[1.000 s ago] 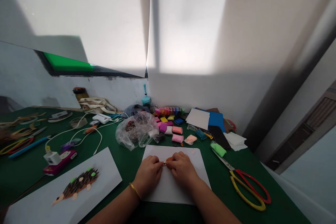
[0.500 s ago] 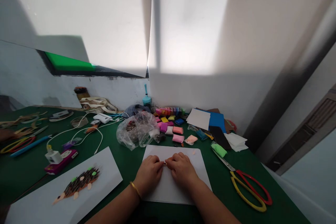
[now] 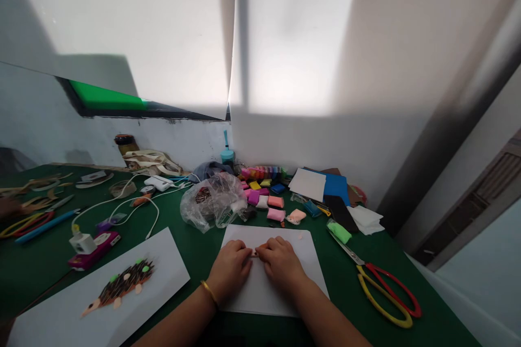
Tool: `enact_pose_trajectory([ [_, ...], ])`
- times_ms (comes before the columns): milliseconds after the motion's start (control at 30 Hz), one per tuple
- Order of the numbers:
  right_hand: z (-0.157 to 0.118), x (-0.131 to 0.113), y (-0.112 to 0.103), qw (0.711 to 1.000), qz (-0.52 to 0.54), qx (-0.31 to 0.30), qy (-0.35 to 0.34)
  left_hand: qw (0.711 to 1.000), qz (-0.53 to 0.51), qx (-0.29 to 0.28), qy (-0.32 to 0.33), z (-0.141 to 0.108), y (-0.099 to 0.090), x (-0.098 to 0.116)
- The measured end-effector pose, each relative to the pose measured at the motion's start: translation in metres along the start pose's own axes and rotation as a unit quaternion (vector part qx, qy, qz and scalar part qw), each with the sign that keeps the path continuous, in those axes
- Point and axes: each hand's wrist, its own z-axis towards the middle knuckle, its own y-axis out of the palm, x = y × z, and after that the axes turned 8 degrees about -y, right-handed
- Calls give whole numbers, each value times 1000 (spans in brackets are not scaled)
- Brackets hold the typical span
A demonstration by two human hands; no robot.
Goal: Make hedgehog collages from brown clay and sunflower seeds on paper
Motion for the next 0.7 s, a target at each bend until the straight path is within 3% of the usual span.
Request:
enact_pose_trajectory([
  [200,3,11,5,1000,-2,-7,19,1000,-3,-20,-14,-1,-4,4],
  [367,-4,45,0,993,25,49,108,998,-30,-41,-21,4,-2,-5],
  [500,-22,66,-8,991,35,5,131,996,-29,-79,2,13,-3,-16],
  [700,-38,65,-8,994,-2,-22,111,990,1,-136,28,23,-1,-22],
])
